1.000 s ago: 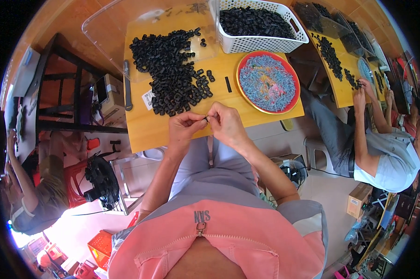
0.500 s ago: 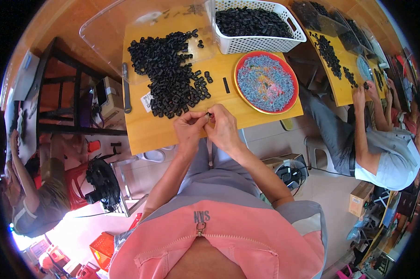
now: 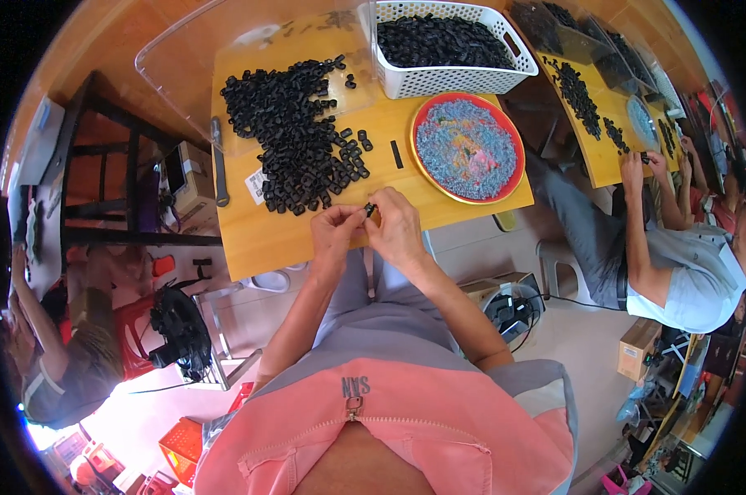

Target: The person assembles small black rubber components by hand by inserting small colored inserts into them.

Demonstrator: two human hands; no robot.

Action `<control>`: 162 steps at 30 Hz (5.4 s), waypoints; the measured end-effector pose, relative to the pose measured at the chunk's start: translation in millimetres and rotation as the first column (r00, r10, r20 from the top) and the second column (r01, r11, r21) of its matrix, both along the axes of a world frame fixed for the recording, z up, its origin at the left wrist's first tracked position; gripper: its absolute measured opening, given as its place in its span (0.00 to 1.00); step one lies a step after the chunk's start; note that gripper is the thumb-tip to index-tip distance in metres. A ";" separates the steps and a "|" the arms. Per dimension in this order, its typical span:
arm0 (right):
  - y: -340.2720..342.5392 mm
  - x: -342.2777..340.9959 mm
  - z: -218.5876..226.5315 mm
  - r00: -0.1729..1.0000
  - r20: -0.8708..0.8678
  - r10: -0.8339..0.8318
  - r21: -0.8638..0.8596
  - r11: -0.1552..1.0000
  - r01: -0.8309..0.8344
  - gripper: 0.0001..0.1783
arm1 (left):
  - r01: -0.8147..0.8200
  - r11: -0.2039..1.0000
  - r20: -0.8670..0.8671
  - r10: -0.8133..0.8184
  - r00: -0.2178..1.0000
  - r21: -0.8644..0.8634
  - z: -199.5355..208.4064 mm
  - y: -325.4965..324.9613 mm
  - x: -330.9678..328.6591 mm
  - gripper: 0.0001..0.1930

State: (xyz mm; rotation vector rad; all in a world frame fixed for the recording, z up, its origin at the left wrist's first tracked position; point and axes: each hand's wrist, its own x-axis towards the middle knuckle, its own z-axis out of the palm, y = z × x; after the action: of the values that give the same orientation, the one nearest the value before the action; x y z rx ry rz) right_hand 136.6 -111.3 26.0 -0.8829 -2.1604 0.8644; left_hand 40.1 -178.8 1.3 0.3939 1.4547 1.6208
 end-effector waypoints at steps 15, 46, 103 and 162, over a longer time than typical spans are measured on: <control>95.4 -1.7 53.4 0.969 -0.150 -0.197 0.305 0.923 0.235 0.14 | 0.070 0.997 0.096 -0.069 0.993 -0.013 -2.7 -7.4 -9.2 0.10; 127.5 56.6 -8.4 0.931 0.263 -0.252 0.207 0.958 0.201 0.06 | 0.079 0.993 -0.226 -0.058 0.972 0.084 11.2 30.6 -42.8 0.03; 100.9 54.0 25.0 0.902 -0.300 -0.312 -0.634 0.771 0.056 0.05 | 0.165 0.959 -0.135 -0.137 0.981 0.229 -13.3 -5.3 -23.1 0.10; 109.0 -93.3 -4.2 0.992 -0.002 0.127 -0.221 0.967 -0.124 0.08 | 0.130 0.925 -0.020 -0.132 0.991 0.356 -24.1 -8.4 -21.6 0.08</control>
State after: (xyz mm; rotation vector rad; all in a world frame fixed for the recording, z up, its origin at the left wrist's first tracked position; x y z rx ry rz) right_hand 43.3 -2.3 21.8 -0.8660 -2.1787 1.1835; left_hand 18.5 -187.3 -22.8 0.6784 1.1005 1.7750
